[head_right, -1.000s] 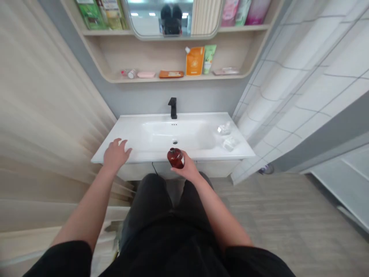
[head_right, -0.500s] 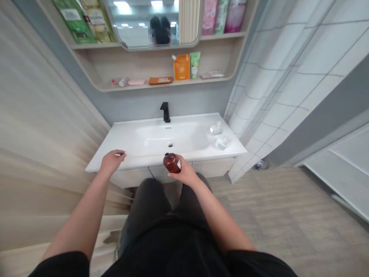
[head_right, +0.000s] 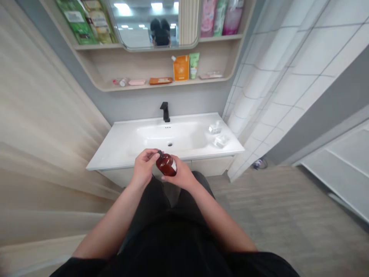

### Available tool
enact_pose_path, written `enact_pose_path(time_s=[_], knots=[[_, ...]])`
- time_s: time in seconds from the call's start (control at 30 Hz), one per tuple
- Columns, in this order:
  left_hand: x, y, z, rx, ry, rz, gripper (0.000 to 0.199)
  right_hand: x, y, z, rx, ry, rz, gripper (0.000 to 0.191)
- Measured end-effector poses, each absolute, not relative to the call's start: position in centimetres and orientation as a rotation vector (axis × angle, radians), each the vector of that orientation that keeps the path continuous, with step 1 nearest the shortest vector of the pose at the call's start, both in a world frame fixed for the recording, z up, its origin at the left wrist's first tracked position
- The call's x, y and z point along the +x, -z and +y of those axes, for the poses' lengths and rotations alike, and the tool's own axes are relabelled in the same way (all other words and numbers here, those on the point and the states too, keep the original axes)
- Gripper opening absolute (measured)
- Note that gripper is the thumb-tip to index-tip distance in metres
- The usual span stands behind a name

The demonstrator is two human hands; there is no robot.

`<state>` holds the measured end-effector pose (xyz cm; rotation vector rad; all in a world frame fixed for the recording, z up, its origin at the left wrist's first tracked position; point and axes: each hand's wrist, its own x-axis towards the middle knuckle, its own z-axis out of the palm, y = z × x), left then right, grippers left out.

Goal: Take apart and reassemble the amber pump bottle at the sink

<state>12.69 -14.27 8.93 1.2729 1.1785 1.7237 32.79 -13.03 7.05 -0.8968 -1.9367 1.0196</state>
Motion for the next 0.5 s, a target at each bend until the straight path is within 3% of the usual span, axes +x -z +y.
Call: enact_pose_path(time_s=[0.3,0.5], knots=[[13.6,-10.2,-15.7,1.508,-1.815,1.198,0.021,32.8,-7.3,-15.9,-1.192,-0.533,-1.99,0.092],[14.8,-10.6,-15.9,1.414,-1.908,1.193,0.03,32.7,-7.4,-16.9,-1.272,-0.255,-2.052,0.087]])
